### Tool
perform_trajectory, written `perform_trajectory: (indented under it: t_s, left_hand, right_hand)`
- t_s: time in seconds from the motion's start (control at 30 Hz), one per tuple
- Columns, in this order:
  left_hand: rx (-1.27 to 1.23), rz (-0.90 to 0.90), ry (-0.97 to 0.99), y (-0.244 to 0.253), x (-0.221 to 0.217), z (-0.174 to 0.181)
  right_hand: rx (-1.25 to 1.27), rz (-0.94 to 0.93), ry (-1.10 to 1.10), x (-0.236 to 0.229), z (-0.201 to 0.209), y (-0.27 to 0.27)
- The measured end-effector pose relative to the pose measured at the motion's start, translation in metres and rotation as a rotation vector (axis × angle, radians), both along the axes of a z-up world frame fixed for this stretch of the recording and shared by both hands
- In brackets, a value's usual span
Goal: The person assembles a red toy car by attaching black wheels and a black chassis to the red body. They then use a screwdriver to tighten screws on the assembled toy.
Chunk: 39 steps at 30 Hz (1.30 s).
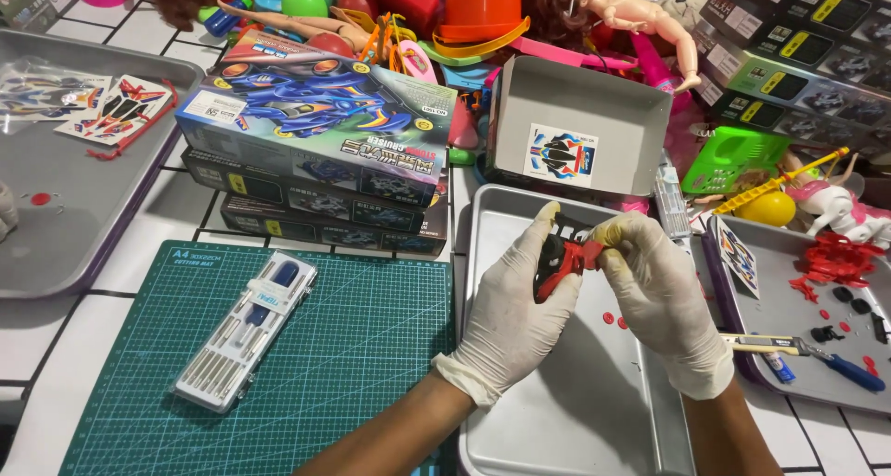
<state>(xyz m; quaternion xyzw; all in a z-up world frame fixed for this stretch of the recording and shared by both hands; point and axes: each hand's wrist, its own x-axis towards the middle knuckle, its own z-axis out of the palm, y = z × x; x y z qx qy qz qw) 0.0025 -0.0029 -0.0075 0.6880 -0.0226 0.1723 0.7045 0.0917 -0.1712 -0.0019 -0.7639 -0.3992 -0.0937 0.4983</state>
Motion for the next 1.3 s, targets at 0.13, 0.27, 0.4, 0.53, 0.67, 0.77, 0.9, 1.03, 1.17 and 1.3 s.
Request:
perform_trajectory:
  t_s: [0.13, 0.27, 0.4, 0.53, 0.67, 0.77, 0.9, 1.03, 1.17, 1.3]
  left_hand:
    - [0.021, 0.024, -0.037, -0.001, 0.003, -0.004]
    - [0.067, 0.057, -0.059, -0.003, 0.004, -0.008]
    - [0.065, 0.095, -0.092, -0.004, 0.002, -0.003]
    - [0.016, 0.049, -0.028, -0.002, 0.0, 0.007]
    - [-0.053, 0.04, 0.117, -0.004, 0.004, -0.003]
    - [-0.053, 0.023, 0.163, -0.005, 0.009, -0.009]
    - [-0.016, 0.024, 0.125, -0.006, 0.006, -0.009]
    - [0.039, 0.048, 0.054, -0.006, 0.007, -0.008]
    - [0.109, 0.079, -0.036, -0.007, 0.008, -0.014]
    - [0.036, 0.062, 0.018, -0.003, 0.005, -0.004]
  right_hand:
    - [0.009, 0.012, -0.019, 0.0, 0.001, 0.0]
    - [-0.028, 0.006, -0.053, 0.0, 0.0, 0.001]
    - [-0.022, 0.004, -0.035, -0.001, 0.003, 0.001]
    - [0.009, 0.028, -0.075, 0.005, -0.002, 0.001]
    - [0.024, 0.079, -0.071, -0.001, 0.01, 0.004]
    - [0.027, 0.085, -0.034, -0.002, 0.012, 0.002]
    - [0.038, 0.101, 0.015, 0.004, 0.007, -0.006]
    - [0.019, 0.099, -0.018, 0.006, 0.005, -0.008]
    - [0.029, 0.118, -0.027, 0.003, 0.008, -0.002]
    - [0.07, 0.154, -0.064, 0.006, 0.004, -0.001]
